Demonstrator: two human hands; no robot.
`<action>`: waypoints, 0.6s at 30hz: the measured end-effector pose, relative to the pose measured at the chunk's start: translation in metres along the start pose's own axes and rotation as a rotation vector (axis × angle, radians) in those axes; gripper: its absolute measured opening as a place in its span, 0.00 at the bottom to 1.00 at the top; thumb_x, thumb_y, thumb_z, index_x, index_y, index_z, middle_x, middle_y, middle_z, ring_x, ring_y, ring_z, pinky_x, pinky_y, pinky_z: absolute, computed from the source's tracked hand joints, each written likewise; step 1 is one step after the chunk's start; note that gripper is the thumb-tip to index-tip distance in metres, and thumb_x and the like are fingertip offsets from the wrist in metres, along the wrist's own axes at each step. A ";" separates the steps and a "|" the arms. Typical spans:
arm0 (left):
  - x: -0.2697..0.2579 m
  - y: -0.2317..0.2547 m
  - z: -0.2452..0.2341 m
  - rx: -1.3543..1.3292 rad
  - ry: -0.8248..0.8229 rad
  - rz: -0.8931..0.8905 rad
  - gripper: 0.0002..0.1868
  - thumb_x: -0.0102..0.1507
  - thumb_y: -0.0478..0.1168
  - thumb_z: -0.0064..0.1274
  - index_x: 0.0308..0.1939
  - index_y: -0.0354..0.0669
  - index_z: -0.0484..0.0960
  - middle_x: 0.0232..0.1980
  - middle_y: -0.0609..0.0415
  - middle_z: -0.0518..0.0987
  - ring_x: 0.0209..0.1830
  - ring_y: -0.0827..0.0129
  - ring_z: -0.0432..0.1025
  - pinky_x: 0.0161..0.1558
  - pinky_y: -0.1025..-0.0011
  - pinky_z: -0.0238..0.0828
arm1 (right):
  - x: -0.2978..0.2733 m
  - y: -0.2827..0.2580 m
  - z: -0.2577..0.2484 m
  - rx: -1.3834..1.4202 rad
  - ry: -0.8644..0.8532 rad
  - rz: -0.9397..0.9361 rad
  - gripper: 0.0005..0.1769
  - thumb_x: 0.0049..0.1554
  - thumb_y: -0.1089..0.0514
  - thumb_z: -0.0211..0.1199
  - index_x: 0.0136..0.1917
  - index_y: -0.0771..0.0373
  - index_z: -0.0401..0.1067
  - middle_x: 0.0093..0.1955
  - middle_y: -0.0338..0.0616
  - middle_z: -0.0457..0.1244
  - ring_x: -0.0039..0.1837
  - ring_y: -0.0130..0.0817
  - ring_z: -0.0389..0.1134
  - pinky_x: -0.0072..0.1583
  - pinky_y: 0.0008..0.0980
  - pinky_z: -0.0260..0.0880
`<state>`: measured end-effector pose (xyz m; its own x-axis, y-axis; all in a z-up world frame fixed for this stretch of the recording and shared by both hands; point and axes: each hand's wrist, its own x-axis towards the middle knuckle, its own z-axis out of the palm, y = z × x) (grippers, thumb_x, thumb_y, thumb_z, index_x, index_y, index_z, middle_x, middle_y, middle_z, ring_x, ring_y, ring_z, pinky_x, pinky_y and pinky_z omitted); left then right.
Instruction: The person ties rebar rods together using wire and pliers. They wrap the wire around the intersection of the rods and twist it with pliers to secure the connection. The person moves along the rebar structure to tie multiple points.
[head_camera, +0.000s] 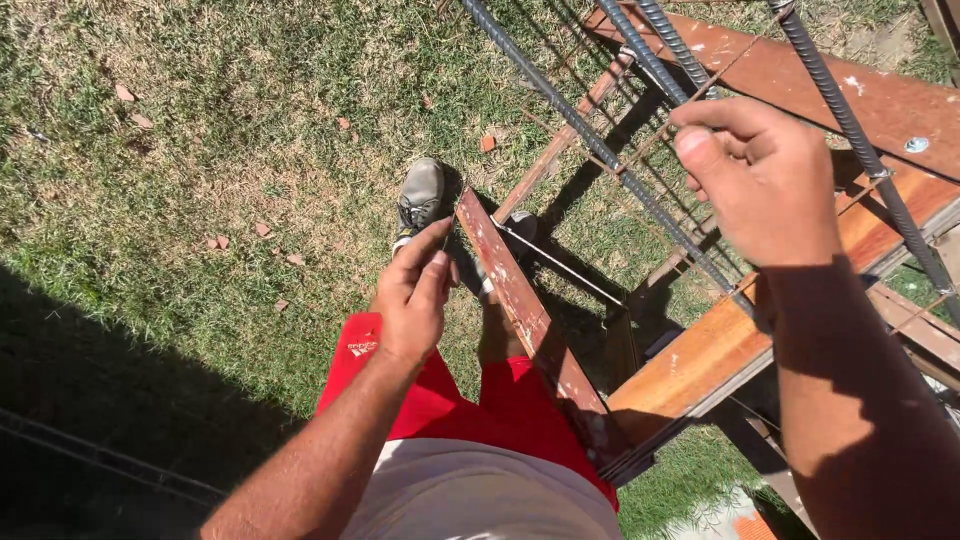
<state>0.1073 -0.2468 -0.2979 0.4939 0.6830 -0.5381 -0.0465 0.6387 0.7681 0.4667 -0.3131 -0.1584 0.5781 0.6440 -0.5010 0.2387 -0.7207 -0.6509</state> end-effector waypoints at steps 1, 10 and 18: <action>0.013 -0.005 0.010 0.000 -0.002 0.009 0.22 0.77 0.29 0.46 0.76 0.30 0.77 0.43 0.48 0.81 0.38 0.70 0.73 0.43 0.75 0.72 | 0.010 -0.012 -0.001 0.001 0.004 -0.008 0.10 0.75 0.60 0.65 0.66 0.61 0.83 0.41 0.35 0.67 0.41 0.23 0.66 0.47 0.24 0.69; 0.083 -0.035 0.086 0.025 -0.186 -0.106 0.17 0.75 0.31 0.51 0.65 0.41 0.88 0.35 0.56 0.77 0.31 0.76 0.68 0.35 0.79 0.68 | 0.081 -0.038 0.012 -0.574 -0.325 0.169 0.32 0.79 0.39 0.59 0.37 0.56 0.71 0.36 0.44 0.64 0.46 0.47 0.66 0.50 0.54 0.63; 0.108 -0.030 0.102 -0.035 -0.506 -0.150 0.16 0.78 0.32 0.47 0.69 0.42 0.82 0.37 0.55 0.80 0.30 0.76 0.62 0.34 0.77 0.60 | 0.088 -0.002 0.036 -0.549 -0.111 0.087 0.18 0.63 0.39 0.81 0.46 0.55 0.87 0.51 0.44 0.77 0.54 0.46 0.76 0.54 0.54 0.75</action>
<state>0.2501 -0.2281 -0.3432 0.8542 0.3324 -0.3997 0.0322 0.7336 0.6788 0.4888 -0.2459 -0.2222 0.5351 0.5782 -0.6159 0.5819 -0.7808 -0.2274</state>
